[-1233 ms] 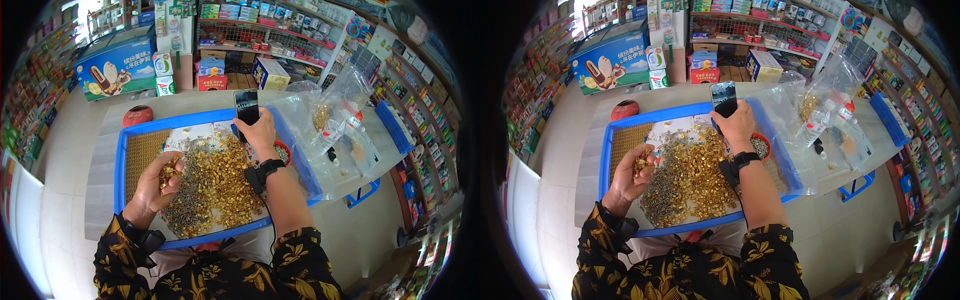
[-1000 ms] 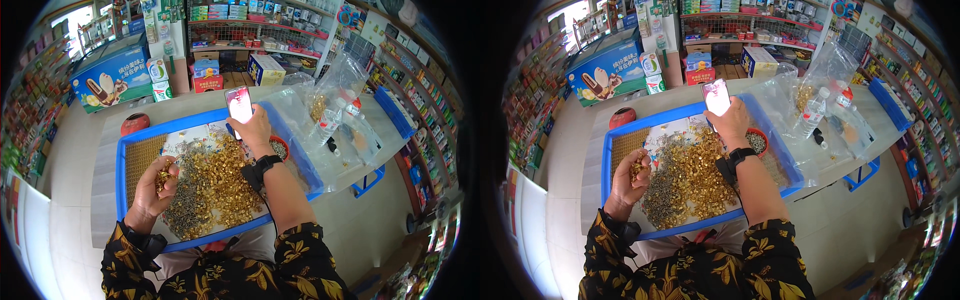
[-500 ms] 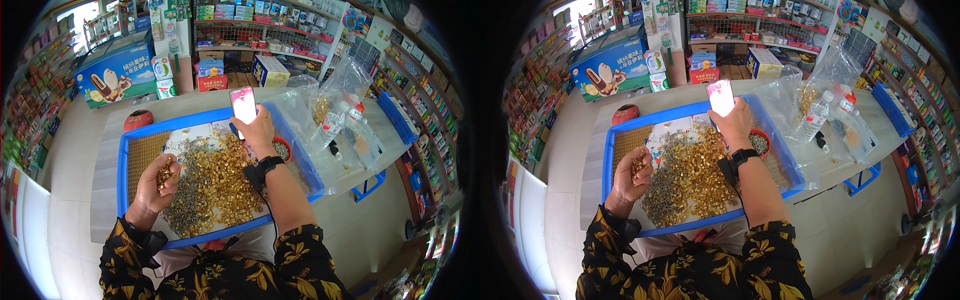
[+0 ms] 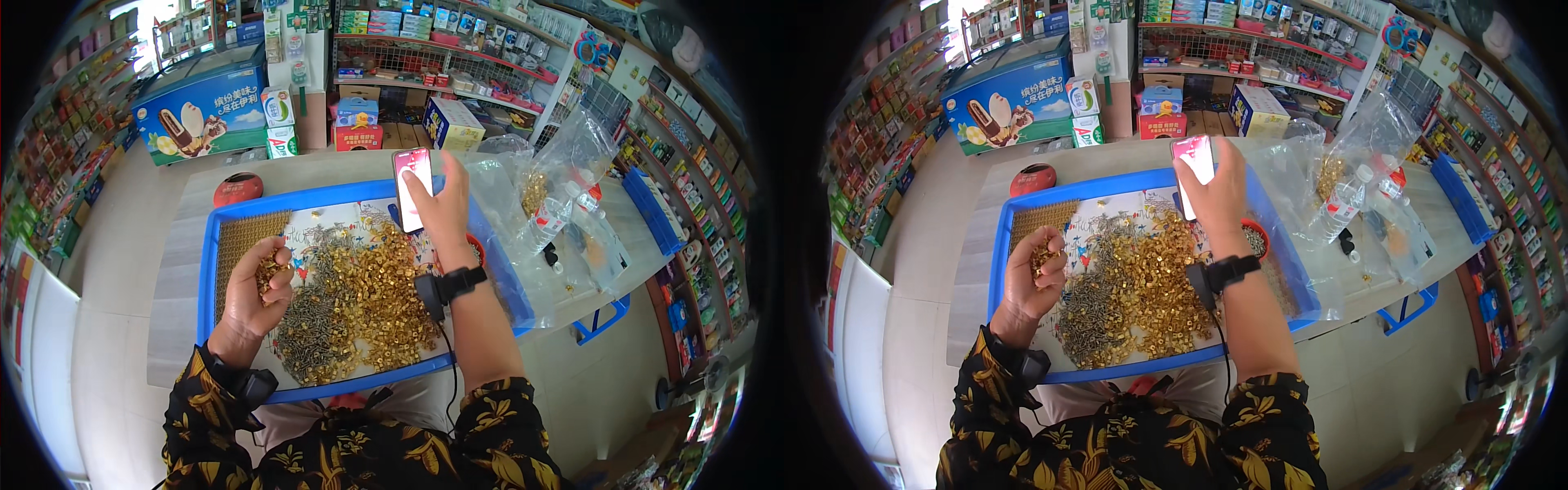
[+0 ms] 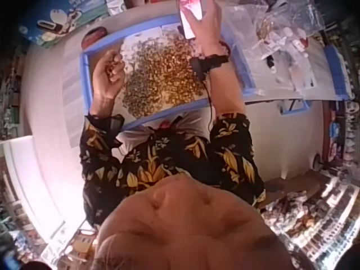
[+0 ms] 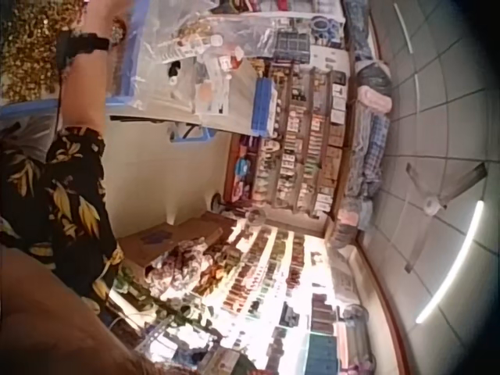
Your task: Sorting small gold and silver colored beads or hardware components on a blue tray.
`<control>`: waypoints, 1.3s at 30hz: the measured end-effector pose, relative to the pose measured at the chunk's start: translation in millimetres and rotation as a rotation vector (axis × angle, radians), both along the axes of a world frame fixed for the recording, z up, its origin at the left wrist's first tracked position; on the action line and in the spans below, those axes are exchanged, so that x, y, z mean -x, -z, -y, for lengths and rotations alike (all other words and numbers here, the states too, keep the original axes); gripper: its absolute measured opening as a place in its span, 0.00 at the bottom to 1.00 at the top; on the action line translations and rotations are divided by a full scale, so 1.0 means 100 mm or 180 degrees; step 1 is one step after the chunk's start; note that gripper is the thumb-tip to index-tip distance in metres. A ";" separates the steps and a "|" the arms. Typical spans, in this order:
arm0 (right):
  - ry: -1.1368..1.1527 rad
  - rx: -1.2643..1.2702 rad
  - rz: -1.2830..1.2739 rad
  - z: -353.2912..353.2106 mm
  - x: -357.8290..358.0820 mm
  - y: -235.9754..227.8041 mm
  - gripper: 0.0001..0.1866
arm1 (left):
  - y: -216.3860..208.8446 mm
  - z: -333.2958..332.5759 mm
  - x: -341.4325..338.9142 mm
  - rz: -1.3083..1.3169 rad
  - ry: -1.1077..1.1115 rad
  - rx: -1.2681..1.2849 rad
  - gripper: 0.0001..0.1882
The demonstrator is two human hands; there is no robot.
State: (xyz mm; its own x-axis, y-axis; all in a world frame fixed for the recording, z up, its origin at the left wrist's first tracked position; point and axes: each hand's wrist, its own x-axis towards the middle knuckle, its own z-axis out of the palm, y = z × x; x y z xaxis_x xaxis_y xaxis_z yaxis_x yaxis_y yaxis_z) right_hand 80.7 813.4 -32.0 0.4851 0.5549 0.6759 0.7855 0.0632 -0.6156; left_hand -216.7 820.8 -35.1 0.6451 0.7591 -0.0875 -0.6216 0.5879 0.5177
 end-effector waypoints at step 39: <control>-0.2779 0.0399 0.1018 0.31 1.38 -0.10 0.16 | 0.13 0.06 -0.18 0.0142 -0.0555 0.0622 0.15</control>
